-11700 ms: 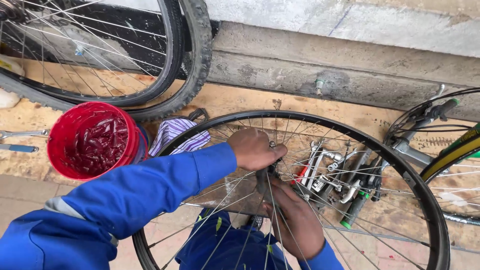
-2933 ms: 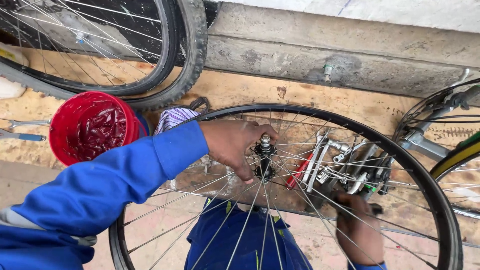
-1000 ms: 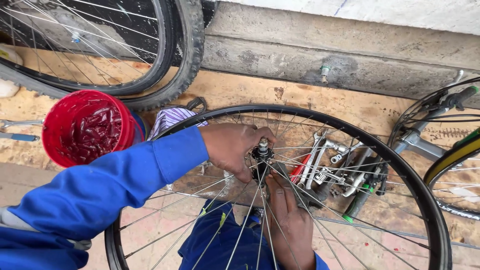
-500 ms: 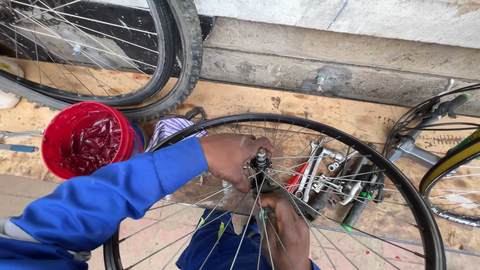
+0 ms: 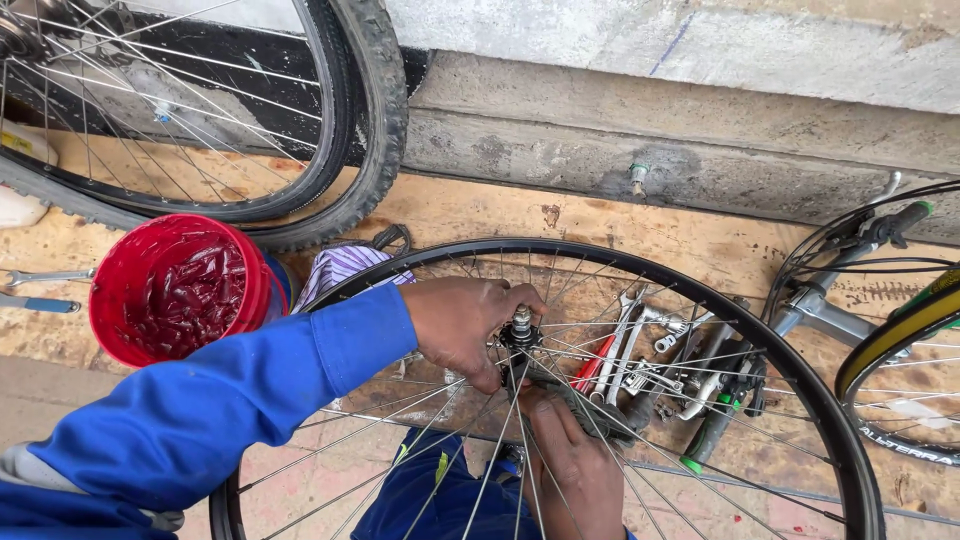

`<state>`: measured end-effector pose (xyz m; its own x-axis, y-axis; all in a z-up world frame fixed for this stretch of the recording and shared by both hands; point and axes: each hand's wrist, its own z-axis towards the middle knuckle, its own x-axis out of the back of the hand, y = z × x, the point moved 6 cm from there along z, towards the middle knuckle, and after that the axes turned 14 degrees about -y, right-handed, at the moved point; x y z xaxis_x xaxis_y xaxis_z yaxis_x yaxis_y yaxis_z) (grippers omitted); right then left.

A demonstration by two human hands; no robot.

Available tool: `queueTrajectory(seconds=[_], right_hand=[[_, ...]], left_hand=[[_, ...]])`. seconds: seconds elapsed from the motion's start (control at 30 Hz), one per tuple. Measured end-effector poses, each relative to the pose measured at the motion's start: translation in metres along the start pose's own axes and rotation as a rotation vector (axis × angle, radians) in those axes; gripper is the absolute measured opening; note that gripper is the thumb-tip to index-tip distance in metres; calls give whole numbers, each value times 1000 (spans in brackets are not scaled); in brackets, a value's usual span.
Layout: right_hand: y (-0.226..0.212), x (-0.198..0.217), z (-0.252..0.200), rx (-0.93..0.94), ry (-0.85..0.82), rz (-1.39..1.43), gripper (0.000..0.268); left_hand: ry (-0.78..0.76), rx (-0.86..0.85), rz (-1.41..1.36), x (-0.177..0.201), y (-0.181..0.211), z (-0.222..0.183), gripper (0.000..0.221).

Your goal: Cleaning a bicycle wheel hub with a rag and applying red grease to the bearings.

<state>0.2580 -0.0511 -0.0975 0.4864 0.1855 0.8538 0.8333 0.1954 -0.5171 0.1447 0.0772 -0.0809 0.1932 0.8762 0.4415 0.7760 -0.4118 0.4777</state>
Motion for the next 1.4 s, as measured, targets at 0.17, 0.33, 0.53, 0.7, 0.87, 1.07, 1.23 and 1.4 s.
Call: queueTrajectory(seconds=[0.17,0.33,0.53,0.7,0.87,1.07,1.23,1.4], right_hand=[[-9,14,-5,158,145,102,21],[-24,35,-10,199,171,412,12],[-1,9,-6,70,185,-38,51],[-6,1,-4,-36,129,-310,40],[-8,-3,6,-72,-93,-324,52],[5,-6,3,-13,-60,-155,45],[-2,1,-3,83,94,-157,43],[1,4,0,152,3,-119,45]], left_hand=[[-1,-12,-7,0,1,0,95],[-22,30,0,3,2,-5,97],[10,-19,-24,3,-2,0,101],[28,-42,-19,-3,-8,4,100],[34,-21,-12,-4,-6,6,99],[10,19,-12,1,-3,-2,99],[2,3,-5,1,-5,2,101],[25,6,-15,2,-8,2,103]])
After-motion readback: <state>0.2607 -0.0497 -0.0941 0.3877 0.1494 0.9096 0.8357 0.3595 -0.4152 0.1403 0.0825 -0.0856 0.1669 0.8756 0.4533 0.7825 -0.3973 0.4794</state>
